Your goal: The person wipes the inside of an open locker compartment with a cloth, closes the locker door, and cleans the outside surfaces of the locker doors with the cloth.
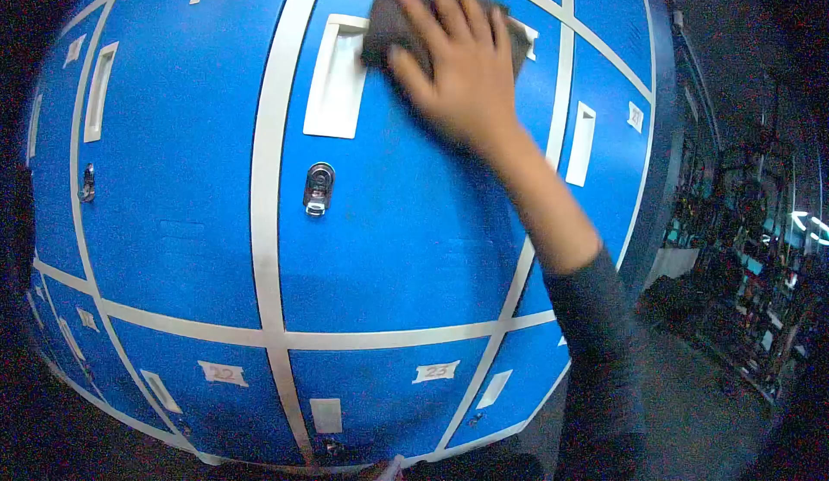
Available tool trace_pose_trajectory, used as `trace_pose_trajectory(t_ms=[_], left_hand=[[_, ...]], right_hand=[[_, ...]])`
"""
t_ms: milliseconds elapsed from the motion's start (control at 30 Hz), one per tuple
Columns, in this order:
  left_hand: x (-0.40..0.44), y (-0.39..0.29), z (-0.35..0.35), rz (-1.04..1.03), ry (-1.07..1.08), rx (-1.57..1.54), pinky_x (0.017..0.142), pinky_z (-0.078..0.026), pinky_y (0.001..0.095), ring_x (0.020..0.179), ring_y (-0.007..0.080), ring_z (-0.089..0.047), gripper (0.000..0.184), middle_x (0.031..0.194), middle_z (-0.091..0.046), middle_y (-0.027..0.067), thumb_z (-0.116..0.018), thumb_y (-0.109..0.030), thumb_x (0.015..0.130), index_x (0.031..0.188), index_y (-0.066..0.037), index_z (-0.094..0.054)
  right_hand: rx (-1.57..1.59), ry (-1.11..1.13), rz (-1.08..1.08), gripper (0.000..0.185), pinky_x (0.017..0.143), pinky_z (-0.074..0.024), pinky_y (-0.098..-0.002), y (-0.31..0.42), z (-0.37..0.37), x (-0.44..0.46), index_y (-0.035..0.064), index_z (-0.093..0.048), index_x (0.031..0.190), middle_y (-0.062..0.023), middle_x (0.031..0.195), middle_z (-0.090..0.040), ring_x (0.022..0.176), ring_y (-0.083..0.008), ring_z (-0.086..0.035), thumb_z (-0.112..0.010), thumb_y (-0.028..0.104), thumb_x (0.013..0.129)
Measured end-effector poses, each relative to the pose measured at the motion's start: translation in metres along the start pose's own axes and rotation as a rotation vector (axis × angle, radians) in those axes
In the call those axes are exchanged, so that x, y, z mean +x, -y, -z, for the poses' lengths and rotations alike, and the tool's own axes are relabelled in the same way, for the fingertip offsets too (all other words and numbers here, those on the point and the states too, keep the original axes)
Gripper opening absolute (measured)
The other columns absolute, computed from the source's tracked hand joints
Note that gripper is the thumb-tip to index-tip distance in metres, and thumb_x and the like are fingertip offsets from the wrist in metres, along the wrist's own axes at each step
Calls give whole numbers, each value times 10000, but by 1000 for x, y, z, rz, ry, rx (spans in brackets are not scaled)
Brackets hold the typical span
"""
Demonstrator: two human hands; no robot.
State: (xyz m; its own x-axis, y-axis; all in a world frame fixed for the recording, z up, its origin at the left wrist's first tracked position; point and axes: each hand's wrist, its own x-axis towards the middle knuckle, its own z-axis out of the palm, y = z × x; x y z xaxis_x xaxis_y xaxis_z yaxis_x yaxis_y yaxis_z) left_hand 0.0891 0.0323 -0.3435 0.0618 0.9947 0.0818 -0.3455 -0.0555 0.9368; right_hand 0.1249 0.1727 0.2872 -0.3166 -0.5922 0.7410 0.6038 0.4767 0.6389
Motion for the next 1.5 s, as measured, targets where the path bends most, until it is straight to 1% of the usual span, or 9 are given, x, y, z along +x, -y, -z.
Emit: trace_pose_trajectory(t_ms=[133,233,333,433,833,1033,1133,1233,1500], left_hand=[[-10,-48,-14,233,-6,-19,560,-477,330,599,193,-565,392,767,-566,89,-623,-186,878,1238,-73,-513],[-14,-45,-21,-89,-33,105,552,-476,335,592,197,-563,329,759,-568,82,-592,-199,896,1194,-74,-527],[-14,-88,-25,275,28,405,538,-476,346,571,192,-555,291,766,-569,77,-564,-223,913,1161,-72,-539],[-8,-29,-10,-447,-95,817,536,-482,348,540,173,-541,280,783,-575,65,-543,-272,931,1126,-72,-550],[-14,-22,-5,219,97,-261,556,-488,348,574,178,-553,321,827,-583,64,-594,-272,910,1160,-77,-541],[1,30,3,-610,-256,552,550,-464,325,596,162,-550,481,806,-574,42,-695,-252,850,1250,-62,-506],[-2,7,11,297,249,-558,559,-452,296,594,158,-539,488,786,-560,53,-669,-293,877,1277,-69,-503],[-7,-35,-7,507,13,-631,555,-438,276,591,169,-529,451,752,-545,72,-637,-323,904,1265,-80,-520],[-9,-15,-5,40,65,11,532,-445,290,556,163,-515,390,723,-541,80,-628,-328,909,1197,-77,-549]], right_hand=[[-85,98,-182,610,1148,-111,-513,-17,-21,71,154,-303,1469,-107,1542,-241,1423,-318,-196,-353,454,941],[-24,82,-190,605,1147,-116,-510,-12,-22,71,152,-314,1464,-100,1542,-243,1419,-318,-204,-355,451,940],[41,23,-139,599,1130,-143,-526,9,-14,39,184,-362,1441,-90,1518,-298,1397,-320,-254,-440,438,904],[60,56,-86,632,1115,-166,-532,40,7,-12,205,-393,1429,-73,1503,-337,1387,-314,-280,-526,423,851],[368,578,487,827,1137,-41,-567,137,90,-200,322,-327,1459,29,1546,-263,1436,-246,-204,-606,529,708],[92,194,-82,667,1112,-149,-569,47,37,-61,262,-417,1421,-71,1515,-320,1392,-323,-279,-556,443,794],[-38,-66,-98,554,1096,-176,-593,6,-8,8,261,-447,1391,-66,1468,-389,1363,-309,-325,-508,446,872],[-68,125,-305,582,1138,-98,-542,-6,-14,68,172,-330,1457,-102,1536,-262,1415,-328,-211,-370,422,934],[29,208,-18,575,1156,-82,-509,36,-19,76,199,-315,1467,-82,1536,-266,1426,-300,-191,-322,431,940]])
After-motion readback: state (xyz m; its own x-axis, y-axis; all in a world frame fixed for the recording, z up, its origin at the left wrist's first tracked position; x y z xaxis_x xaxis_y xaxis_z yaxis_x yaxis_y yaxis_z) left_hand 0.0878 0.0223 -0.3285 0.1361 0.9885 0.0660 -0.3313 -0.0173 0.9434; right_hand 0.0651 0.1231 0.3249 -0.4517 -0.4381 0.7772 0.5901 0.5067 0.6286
